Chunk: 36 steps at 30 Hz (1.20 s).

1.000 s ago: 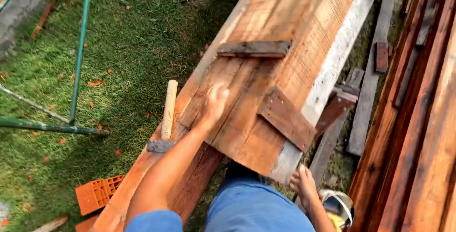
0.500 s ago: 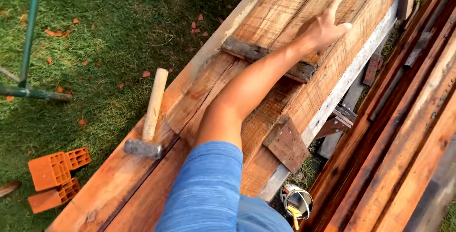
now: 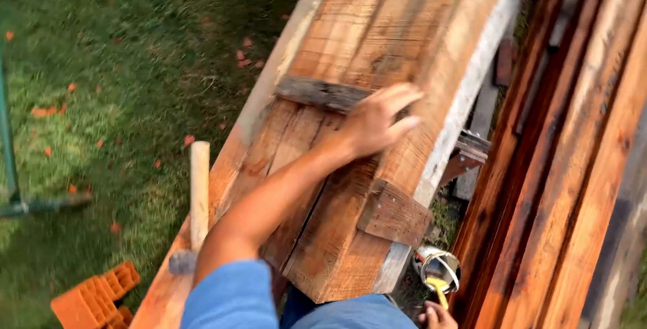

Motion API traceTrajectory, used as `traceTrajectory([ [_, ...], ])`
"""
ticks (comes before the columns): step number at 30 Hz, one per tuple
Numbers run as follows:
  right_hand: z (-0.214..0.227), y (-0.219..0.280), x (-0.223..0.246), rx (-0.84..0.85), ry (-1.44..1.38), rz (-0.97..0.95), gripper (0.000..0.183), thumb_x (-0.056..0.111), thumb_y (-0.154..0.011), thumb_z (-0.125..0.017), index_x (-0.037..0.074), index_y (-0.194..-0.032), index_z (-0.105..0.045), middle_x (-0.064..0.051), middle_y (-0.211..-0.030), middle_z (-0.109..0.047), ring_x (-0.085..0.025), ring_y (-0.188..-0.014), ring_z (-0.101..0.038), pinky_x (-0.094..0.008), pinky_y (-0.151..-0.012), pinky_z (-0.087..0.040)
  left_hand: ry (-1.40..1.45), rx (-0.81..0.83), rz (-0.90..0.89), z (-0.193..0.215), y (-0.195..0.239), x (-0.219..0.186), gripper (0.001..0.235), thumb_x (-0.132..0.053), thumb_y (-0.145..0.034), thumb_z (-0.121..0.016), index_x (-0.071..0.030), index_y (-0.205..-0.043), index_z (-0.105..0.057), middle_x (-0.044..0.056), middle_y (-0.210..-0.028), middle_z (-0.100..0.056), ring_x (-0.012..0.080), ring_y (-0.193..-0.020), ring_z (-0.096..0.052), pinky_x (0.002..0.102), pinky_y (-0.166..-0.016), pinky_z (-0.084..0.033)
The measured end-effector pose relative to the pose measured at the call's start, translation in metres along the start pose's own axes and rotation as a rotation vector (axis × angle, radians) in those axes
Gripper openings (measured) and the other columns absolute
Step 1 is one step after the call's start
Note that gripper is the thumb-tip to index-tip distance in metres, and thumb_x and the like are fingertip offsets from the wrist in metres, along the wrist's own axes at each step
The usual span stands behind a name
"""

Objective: Assembling a wooden formwork by positioning and holding boards for construction.

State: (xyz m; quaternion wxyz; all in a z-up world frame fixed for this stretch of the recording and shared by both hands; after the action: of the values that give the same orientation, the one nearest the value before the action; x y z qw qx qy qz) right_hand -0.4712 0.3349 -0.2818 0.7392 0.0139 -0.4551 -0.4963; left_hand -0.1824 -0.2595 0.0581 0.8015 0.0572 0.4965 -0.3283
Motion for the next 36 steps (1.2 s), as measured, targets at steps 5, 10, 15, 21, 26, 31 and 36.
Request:
traceTrajectory([
  [5,-0.012,0.032,0.071,0.217,0.462,-0.232,0.053,0.051,-0.097,-0.043,0.020,-0.114,-0.082,-0.004,-0.071,-0.078,-0.017,-0.074,-0.071,-0.031,-0.075,-0.051,-0.045,-0.010,0.102,0.015,0.119,-0.033,0.043,-0.027,-0.095,-0.066,-0.006,-0.132,-0.063,0.014,-0.138,-0.063,0.0292,-0.129,-0.058,0.044,-0.111,-0.043],
  [10,-0.017,0.063,0.073,0.289,0.313,-0.355,0.044,0.044,-0.092,-0.055,0.014,-0.116,-0.077,-0.010,-0.086,-0.080,-0.015,-0.077,-0.074,-0.032,-0.078,-0.052,-0.200,0.014,0.292,-0.003,0.195,-0.036,0.062,-0.035,-0.091,-0.068,-0.008,-0.145,-0.052,0.015,-0.154,-0.048,0.0334,-0.140,-0.045,0.047,-0.118,-0.035],
  [15,0.002,0.082,-0.002,0.309,0.207,-0.422,0.039,0.036,-0.093,-0.063,0.015,-0.123,-0.074,-0.006,-0.113,-0.079,-0.022,-0.087,-0.080,-0.031,-0.084,-0.055,-0.248,0.213,0.532,-0.049,0.211,-0.023,0.094,-0.061,-0.087,-0.056,-0.014,-0.160,-0.021,0.013,-0.170,-0.013,0.0329,-0.156,-0.010,0.051,-0.124,-0.009],
  [21,0.052,0.116,-0.092,0.149,-0.045,-0.451,0.034,0.027,-0.094,-0.064,0.005,-0.118,-0.075,-0.005,-0.089,-0.073,-0.013,-0.070,-0.064,-0.027,-0.074,-0.048,-0.418,0.056,0.298,-0.059,0.213,-0.016,0.105,-0.048,-0.080,-0.074,-0.005,-0.160,-0.022,0.023,-0.166,-0.021,0.0368,-0.154,-0.020,0.048,-0.125,-0.014],
  [26,0.089,0.157,-0.217,0.057,-0.233,-0.590,0.037,0.032,-0.094,-0.067,0.009,-0.123,-0.072,-0.013,-0.100,-0.077,-0.021,-0.083,-0.072,-0.033,-0.064,-0.052,-0.420,0.012,0.219,-0.059,0.210,-0.033,0.099,-0.030,-0.079,-0.080,0.002,-0.157,-0.027,0.027,-0.161,-0.029,0.0396,-0.150,-0.028,0.047,-0.124,-0.021],
  [31,0.114,0.212,-0.335,0.052,-0.102,-0.719,0.042,0.042,-0.093,-0.067,0.011,-0.120,-0.076,-0.011,-0.102,-0.081,-0.022,-0.086,-0.073,-0.036,-0.083,-0.052,-0.574,0.017,0.226,-0.056,0.206,-0.068,0.093,-0.034,-0.081,-0.080,0.004,-0.154,-0.035,0.029,-0.152,-0.043,0.0433,-0.139,-0.039,0.053,-0.114,-0.031],
  [36,0.104,0.229,-0.384,0.289,0.185,-0.855,0.042,0.035,-0.081,-0.072,0.022,-0.120,-0.080,-0.003,-0.119,-0.078,-0.025,-0.107,-0.071,-0.041,-0.087,-0.051,-0.557,0.044,0.404,-0.058,0.202,-0.081,0.092,-0.031,-0.084,-0.079,-0.001,-0.156,-0.030,0.029,-0.156,-0.037,0.0430,-0.144,-0.034,0.063,-0.114,-0.029],
])
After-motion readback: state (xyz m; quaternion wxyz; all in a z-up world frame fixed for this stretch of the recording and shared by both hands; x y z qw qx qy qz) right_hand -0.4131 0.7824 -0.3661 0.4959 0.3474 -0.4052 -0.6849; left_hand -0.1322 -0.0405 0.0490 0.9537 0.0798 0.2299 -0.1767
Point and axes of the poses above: each hand's wrist, its own y-axis away from the middle knuckle, its own z-axis out of the back of the hand, x = y × z, the point moved 10 cm from there along -y, towards the middle knuckle
